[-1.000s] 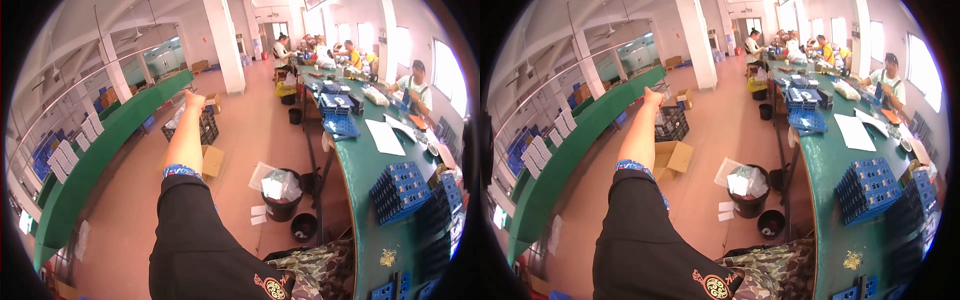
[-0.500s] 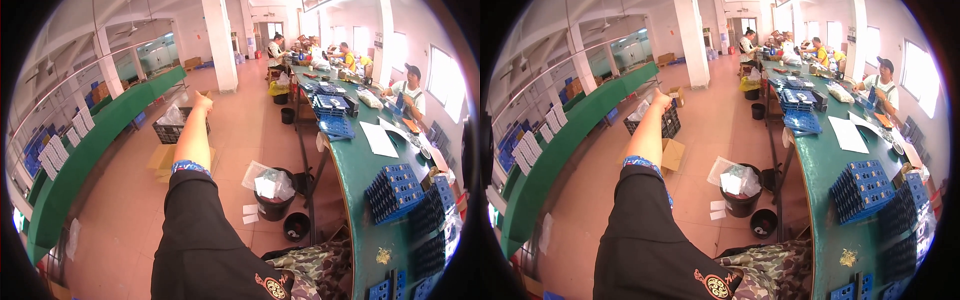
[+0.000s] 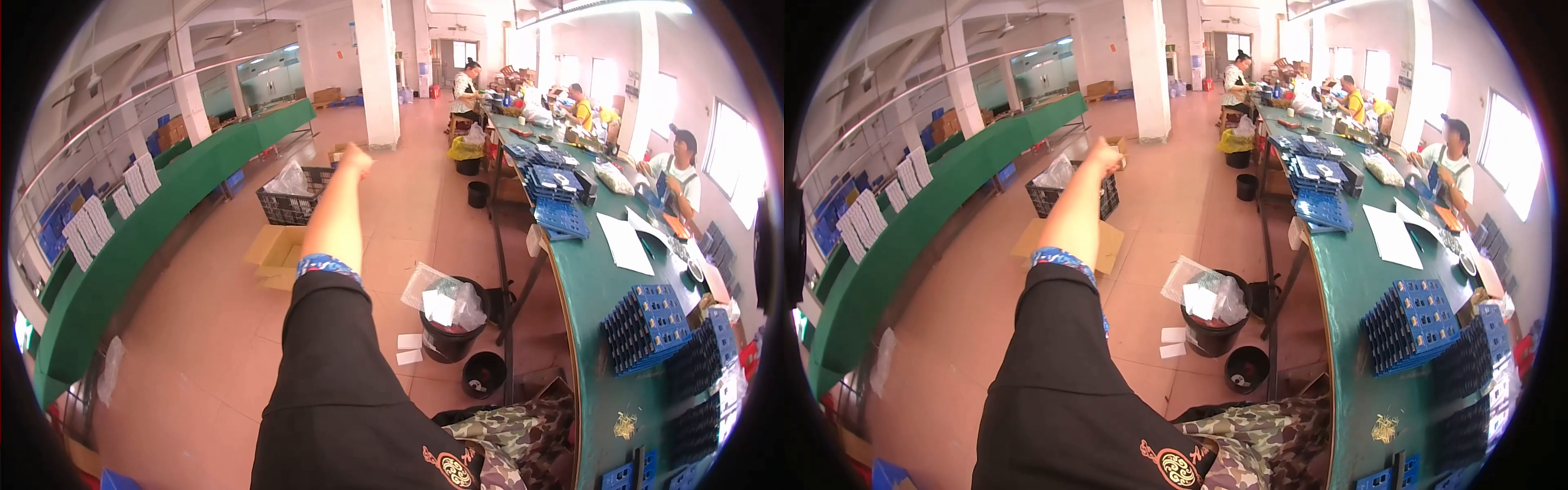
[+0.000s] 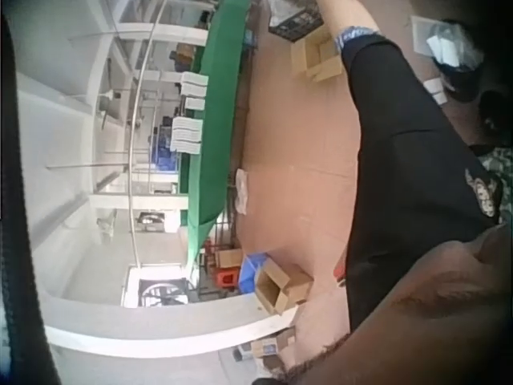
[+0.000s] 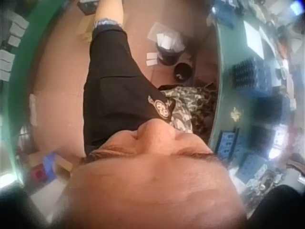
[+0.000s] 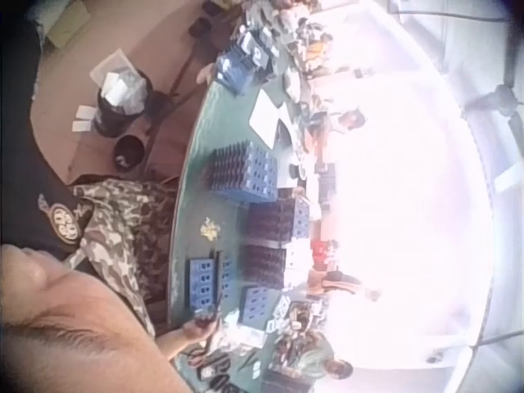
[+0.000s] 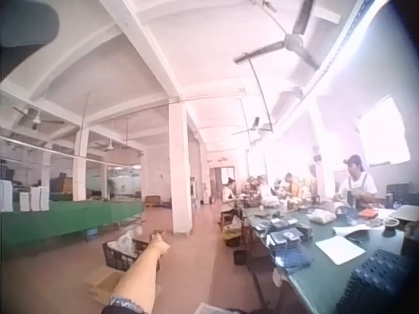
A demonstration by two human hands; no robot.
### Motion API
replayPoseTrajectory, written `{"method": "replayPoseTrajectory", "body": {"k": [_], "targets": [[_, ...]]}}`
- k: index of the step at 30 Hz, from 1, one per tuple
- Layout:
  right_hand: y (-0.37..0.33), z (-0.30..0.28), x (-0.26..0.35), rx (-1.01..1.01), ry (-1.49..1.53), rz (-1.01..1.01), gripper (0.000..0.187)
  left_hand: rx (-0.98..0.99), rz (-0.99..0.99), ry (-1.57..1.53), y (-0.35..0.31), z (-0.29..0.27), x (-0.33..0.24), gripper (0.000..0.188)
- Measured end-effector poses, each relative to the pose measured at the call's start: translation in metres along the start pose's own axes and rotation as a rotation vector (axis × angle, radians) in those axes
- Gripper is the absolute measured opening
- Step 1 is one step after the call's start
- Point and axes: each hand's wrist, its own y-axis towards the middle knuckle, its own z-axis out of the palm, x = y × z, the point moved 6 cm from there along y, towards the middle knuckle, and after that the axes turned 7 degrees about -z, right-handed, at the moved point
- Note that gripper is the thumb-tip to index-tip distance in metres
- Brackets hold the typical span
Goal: The person aligns a blue panel on the workbench, places a metal bar across it, and solders small metal pins into the panel slots using a soldering iron and solder wire.
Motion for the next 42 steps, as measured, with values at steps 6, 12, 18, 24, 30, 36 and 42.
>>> {"method": "replayPoseTrajectory", "body": {"k": [6,12,18,24,30,36,42], "targets": [[-0.005,0.026,0.020,0.070,-0.021,0.032,0.027,0.234,0.125,-0.070,-0.043,0.033,-0.044,0.053],[0.006,0.010,0.010,0.099,-0.118,-0.025,0.022,0.111,-0.033,-0.049,-0.034,-0.012,-0.020,0.078],[0.032,-0.024,-0.012,0.110,0.008,-0.013,0.022,0.048,-0.070,-0.011,-0.020,-0.040,0.009,0.075],[0.063,-0.005,-0.011,0.611,0.280,-0.195,0.024,0.155,-0.045,0.033,-0.029,-0.046,0.011,0.084],[0.082,-0.018,-0.055,0.098,-0.027,0.038,0.026,-0.122,-0.058,0.057,0.011,-0.113,0.086,0.076],[0.094,-0.059,-0.047,-0.017,-0.197,-0.007,0.030,-0.202,0.060,-0.157,-0.008,-0.102,0.070,0.074],[0.071,-0.024,-0.036,-0.081,-0.073,0.028,0.030,0.509,0.190,-0.554,-0.080,0.029,0.063,0.011]]}}
